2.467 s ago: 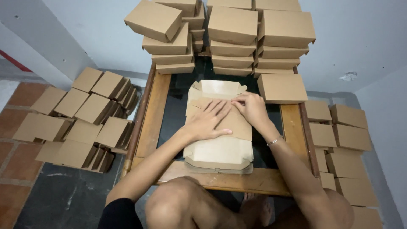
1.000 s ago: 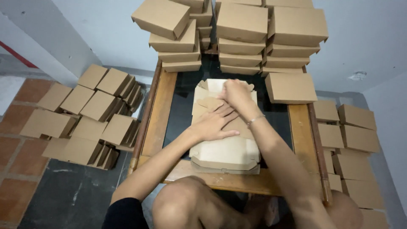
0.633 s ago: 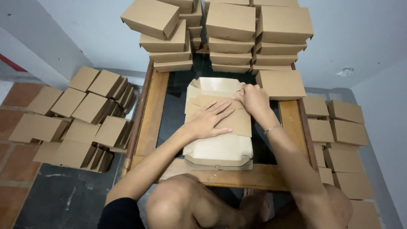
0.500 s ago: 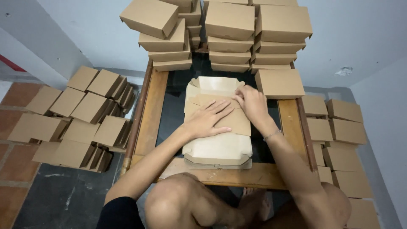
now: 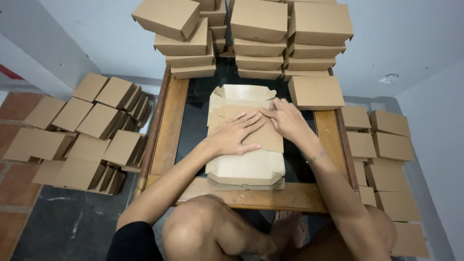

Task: Folding and assembling small cardboard boxes from flat sheets.

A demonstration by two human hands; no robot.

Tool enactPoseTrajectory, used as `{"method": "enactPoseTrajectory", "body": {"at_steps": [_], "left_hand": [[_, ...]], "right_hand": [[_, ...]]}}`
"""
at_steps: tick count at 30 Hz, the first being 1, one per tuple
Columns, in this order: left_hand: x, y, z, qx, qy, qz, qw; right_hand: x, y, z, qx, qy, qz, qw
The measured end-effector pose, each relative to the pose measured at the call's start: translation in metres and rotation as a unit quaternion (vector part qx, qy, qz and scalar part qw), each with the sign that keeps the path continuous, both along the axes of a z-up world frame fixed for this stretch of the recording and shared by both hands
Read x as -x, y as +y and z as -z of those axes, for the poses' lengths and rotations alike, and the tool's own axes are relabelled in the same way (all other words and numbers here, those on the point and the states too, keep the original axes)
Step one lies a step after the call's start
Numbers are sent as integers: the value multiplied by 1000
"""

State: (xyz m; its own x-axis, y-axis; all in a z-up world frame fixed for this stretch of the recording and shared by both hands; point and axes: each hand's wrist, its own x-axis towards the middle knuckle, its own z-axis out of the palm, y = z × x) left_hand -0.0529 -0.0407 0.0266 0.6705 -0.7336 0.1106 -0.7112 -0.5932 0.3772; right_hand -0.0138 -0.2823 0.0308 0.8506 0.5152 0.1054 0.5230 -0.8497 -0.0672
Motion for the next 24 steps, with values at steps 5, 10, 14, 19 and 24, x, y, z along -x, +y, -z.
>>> {"method": "enactPoseTrajectory", "body": {"at_steps": [5,10,14,19,24], "left_hand": [[-1,1,-2,15,-16,0,1000],[-4,2,-4,6,-15,6,1000],[-9,4,18,-7,12,-10,1000],[-7,4,15,-2,49,-20,999],[-9,3,22,-18,36,-17,999]], "right_hand": [[-26,24,4,-26,34,-58,997],[-35,67,1,-9,18,-96,995],[-36,98,6,-12,-6,-131,991],[-35,96,12,-14,2,-130,991],[-29,71,19,-5,23,-86,996]]}}
